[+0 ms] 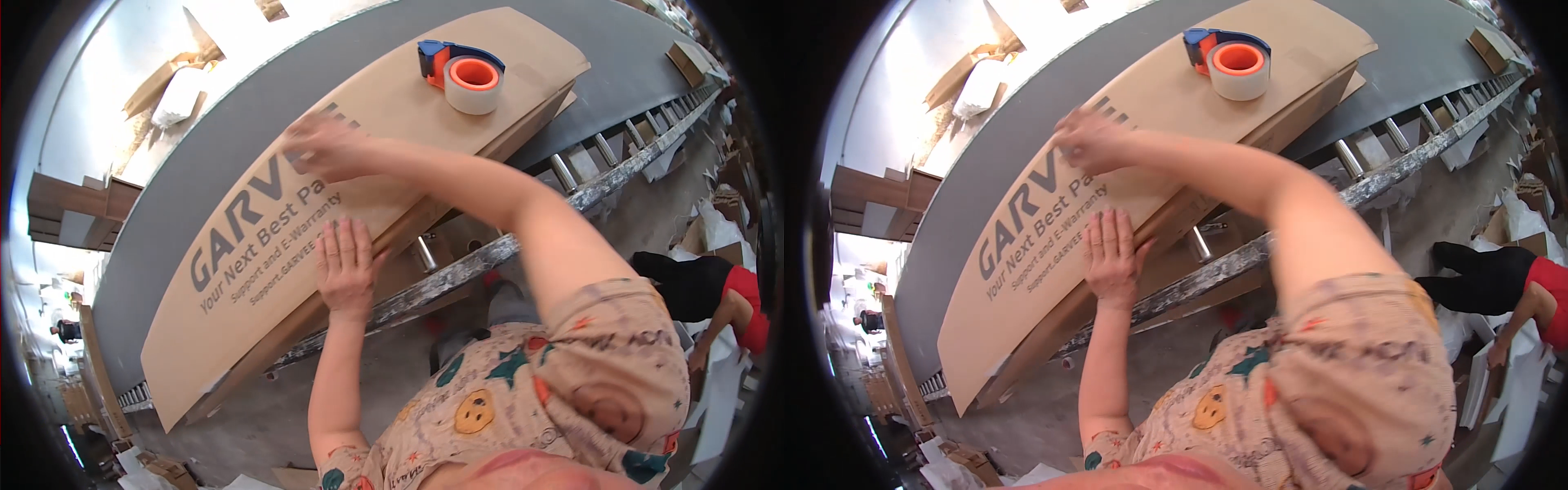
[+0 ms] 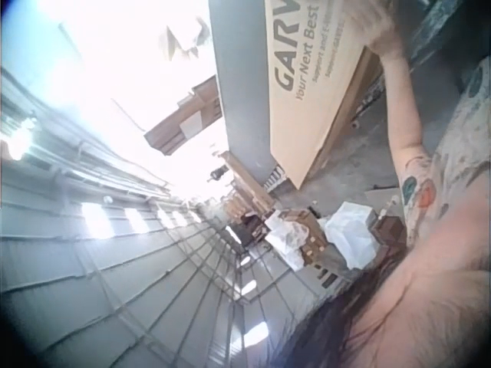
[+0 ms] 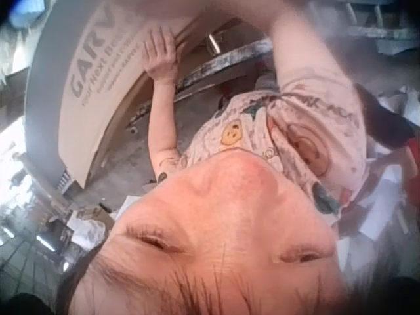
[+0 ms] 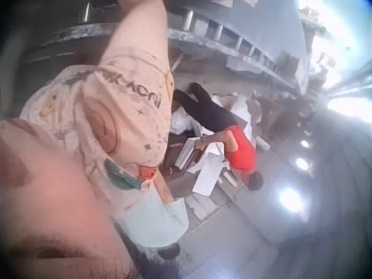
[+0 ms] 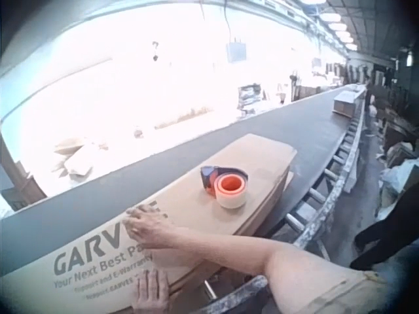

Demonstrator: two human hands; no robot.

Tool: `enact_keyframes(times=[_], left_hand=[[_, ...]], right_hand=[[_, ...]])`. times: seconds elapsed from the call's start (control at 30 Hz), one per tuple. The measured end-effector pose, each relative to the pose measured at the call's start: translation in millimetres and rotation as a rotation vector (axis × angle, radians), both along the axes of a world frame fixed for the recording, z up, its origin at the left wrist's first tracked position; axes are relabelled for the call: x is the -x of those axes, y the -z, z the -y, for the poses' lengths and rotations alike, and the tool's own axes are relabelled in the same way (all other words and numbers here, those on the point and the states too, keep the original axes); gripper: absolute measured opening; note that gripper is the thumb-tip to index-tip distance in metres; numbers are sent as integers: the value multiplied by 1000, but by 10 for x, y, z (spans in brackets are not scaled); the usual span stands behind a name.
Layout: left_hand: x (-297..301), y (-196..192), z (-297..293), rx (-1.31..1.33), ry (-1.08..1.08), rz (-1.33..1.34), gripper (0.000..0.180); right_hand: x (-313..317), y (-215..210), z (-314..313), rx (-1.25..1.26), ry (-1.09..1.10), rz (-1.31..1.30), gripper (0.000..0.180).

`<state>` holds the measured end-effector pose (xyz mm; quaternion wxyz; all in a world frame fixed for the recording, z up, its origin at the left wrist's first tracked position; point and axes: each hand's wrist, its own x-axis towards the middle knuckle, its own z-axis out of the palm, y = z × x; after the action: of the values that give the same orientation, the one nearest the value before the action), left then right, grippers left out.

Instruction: The person packs items into cardboard boxes by lining them with protective foam padding, folding the cardboard flaps, and taping the seams and edges shut with a tape dispenser.

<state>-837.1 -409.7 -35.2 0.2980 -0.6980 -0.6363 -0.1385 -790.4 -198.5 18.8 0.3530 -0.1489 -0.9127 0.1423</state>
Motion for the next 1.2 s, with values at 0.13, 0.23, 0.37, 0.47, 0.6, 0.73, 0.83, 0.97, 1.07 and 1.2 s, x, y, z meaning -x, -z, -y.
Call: enact_keyframes(times=[0.13,0.23,0.37,0.47,0.6,0.73,0.83,0.97,1.07,1.2], left_hand=[[-104,21,-75,-89,46,45,62],[-42,23,-1,-92,36,76,60],[14,97,32,-98,44,89,57],[12,61,-29,-69,41,80,57],[180,98,68,-95,30,71,59],[134,192,-19,-133,54,58,59],[217,267,22,-171,79,49,57],[199,336,-51,-233,121,92,52],[278,392,-27,-227,147,72,48],[297,457,-74,-236,230,95,44]], right_hand=[[-2015,-530,-958,-171,506,-237,33],[-2362,-1003,-1111,240,741,418,50],[-2233,-731,-1391,954,503,750,28],[-2254,-653,-1456,1198,520,742,17],[-2141,-545,-741,1023,536,260,13],[-2505,-481,-61,1461,372,93,15],[-2163,-466,658,1584,180,-237,32],[-1266,-563,600,1132,119,-16,44],[-525,-1598,1208,646,299,596,60],[-587,-526,737,273,560,810,53]])
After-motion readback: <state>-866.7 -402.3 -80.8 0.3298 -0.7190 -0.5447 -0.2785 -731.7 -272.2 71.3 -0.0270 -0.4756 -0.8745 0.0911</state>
